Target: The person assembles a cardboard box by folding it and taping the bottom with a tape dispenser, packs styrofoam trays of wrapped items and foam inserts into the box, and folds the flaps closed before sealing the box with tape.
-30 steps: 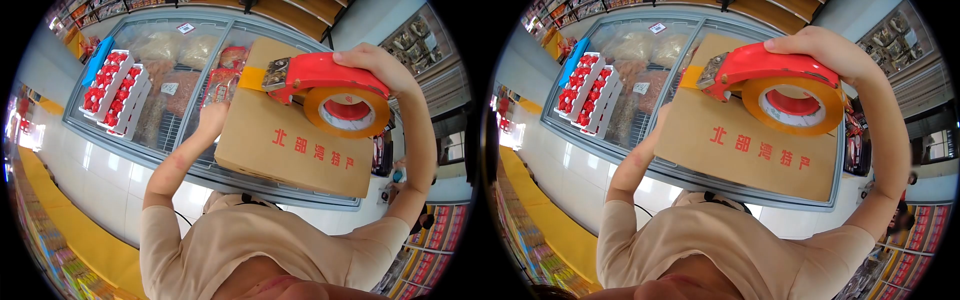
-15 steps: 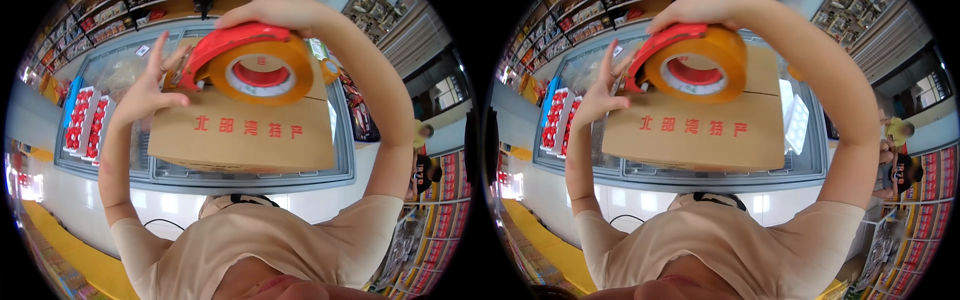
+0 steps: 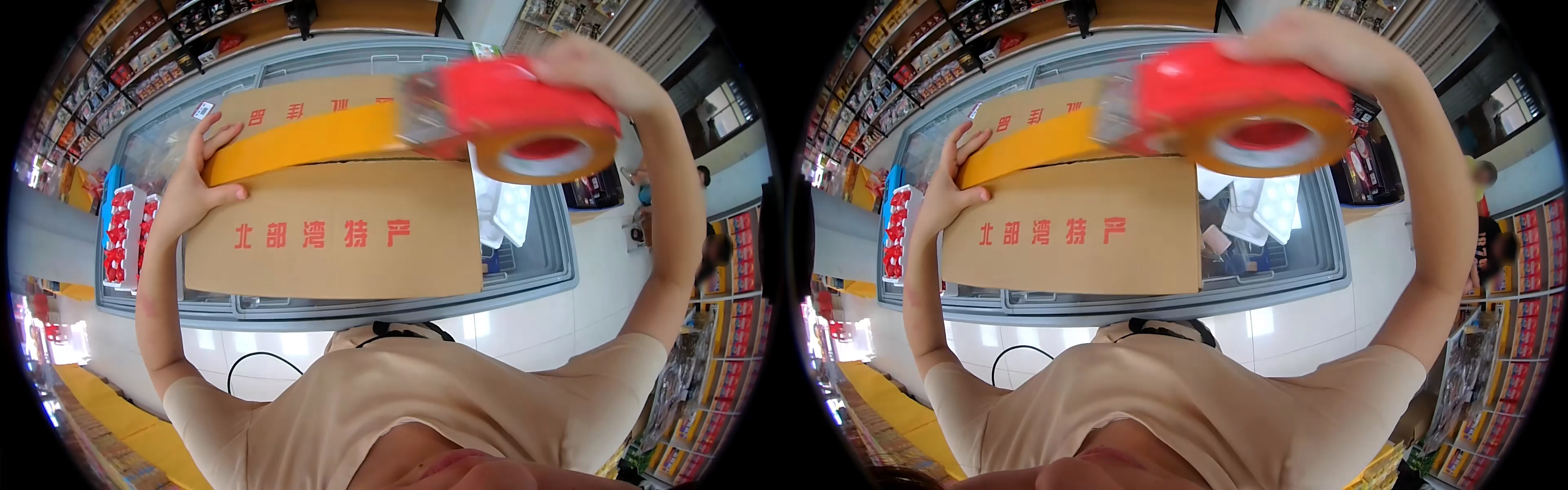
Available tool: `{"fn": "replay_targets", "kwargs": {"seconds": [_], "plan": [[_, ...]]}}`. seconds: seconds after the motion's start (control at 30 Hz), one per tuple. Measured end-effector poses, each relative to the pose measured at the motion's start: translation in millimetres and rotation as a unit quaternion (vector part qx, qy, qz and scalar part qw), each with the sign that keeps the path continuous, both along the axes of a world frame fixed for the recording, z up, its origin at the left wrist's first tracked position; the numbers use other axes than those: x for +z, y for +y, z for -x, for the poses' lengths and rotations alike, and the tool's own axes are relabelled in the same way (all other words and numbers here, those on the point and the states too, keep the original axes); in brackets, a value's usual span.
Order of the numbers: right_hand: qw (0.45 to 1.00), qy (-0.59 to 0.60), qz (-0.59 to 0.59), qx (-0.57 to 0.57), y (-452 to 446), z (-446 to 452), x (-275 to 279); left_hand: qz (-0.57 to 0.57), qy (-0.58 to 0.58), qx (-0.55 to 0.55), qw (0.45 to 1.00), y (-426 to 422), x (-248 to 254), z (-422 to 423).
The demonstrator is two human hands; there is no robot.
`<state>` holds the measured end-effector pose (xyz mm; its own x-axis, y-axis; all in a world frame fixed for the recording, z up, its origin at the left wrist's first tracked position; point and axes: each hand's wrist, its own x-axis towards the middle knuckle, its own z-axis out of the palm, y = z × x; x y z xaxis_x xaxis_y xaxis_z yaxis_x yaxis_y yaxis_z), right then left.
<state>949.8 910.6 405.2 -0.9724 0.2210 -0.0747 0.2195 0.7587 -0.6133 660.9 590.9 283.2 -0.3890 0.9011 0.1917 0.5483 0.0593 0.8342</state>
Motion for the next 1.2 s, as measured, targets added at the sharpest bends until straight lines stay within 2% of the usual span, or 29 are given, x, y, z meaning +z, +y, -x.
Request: {"fn": "replay_targets", "kwargs": {"seconds": [0.03,0.07,0.1,0.17,0.23,0.3,0.33,0.43,0.47,0.5,0.53,0.57,0.6,0.63,0.67,0.7,0.73,0.77,0.8,0.83,0.87,0.9,0.93,0.97,1.03,1.07,1.1,1.17,1.2], "plan": [[0.998,-0.045,0.022,0.046,13.5,-19.1,-1.0,0.001,0.0,0.0,1.0,-0.1,0.8,-0.1],[0.998,-0.053,0.029,0.013,31.6,-41.3,-21.1,0.008,0.019,0.002,1.0,-0.4,2.2,-0.5],[0.991,-0.122,0.057,-0.013,46.0,-56.5,-37.9,0.016,0.038,0.002,0.999,-0.2,3.4,-1.2],[0.978,-0.148,0.116,-0.093,68.0,-87.7,-101.2,0.019,0.028,0.009,0.999,0.3,4.8,-4.2],[0.974,-0.171,0.089,-0.123,81.1,-110.2,-167.6,0.022,0.019,0.015,0.999,4.0,5.1,-5.2],[0.962,-0.208,0.091,-0.152,65.2,-101.3,-201.9,0.001,-0.006,0.022,1.0,6.5,3.3,-7.8],[0.965,-0.211,0.089,-0.131,64.8,-93.2,-225.1,0.004,-0.006,0.023,1.0,6.3,2.4,-8.6],[0.962,-0.258,0.039,-0.077,38.0,-44.8,-227.4,-0.009,0.027,-0.022,0.999,7.8,0.9,-4.7],[0.962,-0.257,0.041,-0.078,22.1,-31.6,-211.8,-0.017,-0.024,0.002,1.0,6.5,-2.7,-3.2],[0.957,-0.279,-0.016,-0.074,6.6,-19.3,-190.2,-0.027,-0.076,0.027,0.996,4.6,-4.2,-1.8],[0.948,-0.3,-0.074,-0.069,-6.6,-8.5,-177.5,-0.027,-0.076,0.027,0.996,3.0,-2.2,-1.7],[0.948,-0.3,-0.075,-0.069,-19.0,-1.7,-175.3,-0.015,-0.007,0.035,0.999,1.8,0.4,-2.7],[0.947,-0.272,-0.168,-0.045,-33.0,1.3,-174.1,-0.003,0.062,0.043,0.997,1.5,2.3,-4.0],[0.935,-0.24,-0.26,-0.022,-48.6,4.5,-173.8,-0.004,0.062,0.043,0.997,2.6,2.3,-5.6],[0.923,-0.242,-0.3,-0.004,-68.9,8.5,-175.2,-0.03,-0.01,0.035,0.999,4.0,0.9,-7.7],[0.888,-0.257,-0.372,0.08,-78.2,8.4,-187.6,-0.056,-0.081,0.027,0.995,3.3,-0.7,-7.7],[0.913,-0.234,-0.327,0.066,-77.1,7.2,-193.9,-0.057,-0.08,0.028,0.995,1.3,-5.2,-4.4],[0.935,-0.21,-0.28,0.054,-69.8,4.7,-201.3,-0.091,-0.01,0.082,0.992,0.0,-12.6,0.5],[0.94,-0.226,-0.256,0.026,-55.8,1.5,-218.8,-0.126,0.061,0.139,0.98,-3.0,-17.1,4.6],[0.943,-0.243,-0.229,-0.001,-37.0,-4.3,-242.6,-0.124,0.059,0.143,0.98,-6.9,-9.4,2.4],[0.945,-0.246,-0.215,-0.022,-15.9,-9.9,-267.9,-0.039,-0.003,0.178,0.983,-10.5,4.8,-3.7],[0.944,-0.25,-0.216,-0.015,-14.0,-12.1,-265.1,0.047,-0.068,0.21,0.974,-13.6,10.6,-6.3],[0.947,-0.229,-0.21,-0.073,-15.8,-14.0,-259.4,0.103,0.068,0.244,0.962,-12.5,-5.0,16.7],[0.948,-0.207,-0.202,-0.131,-21.5,-14.6,-254.3,0.108,0.064,0.249,0.96,-19.5,-17.9,32.6],[0.947,-0.21,-0.202,-0.137,-37.0,-7.4,-234.9,0.253,-0.161,0.151,0.942,-15.2,9.4,9.0],[0.945,-0.207,-0.204,-0.152,-41.4,-1.4,-228.7,0.298,-0.137,0.139,0.934,-28.5,12.4,25.3],[0.946,-0.202,-0.209,-0.142,-41.9,5.6,-228.1,0.293,-0.138,0.15,0.934,-48.2,9.2,35.1],[0.964,-0.079,-0.151,-0.203,-42.9,19.3,-235.5,0.175,-0.132,0.245,0.944,-88.7,-2.4,46.7],[0.973,-0.044,-0.116,-0.193,-38.6,30.5,-247.5,0.127,-0.171,0.289,0.933,-107.5,-3.2,43.9]]}}
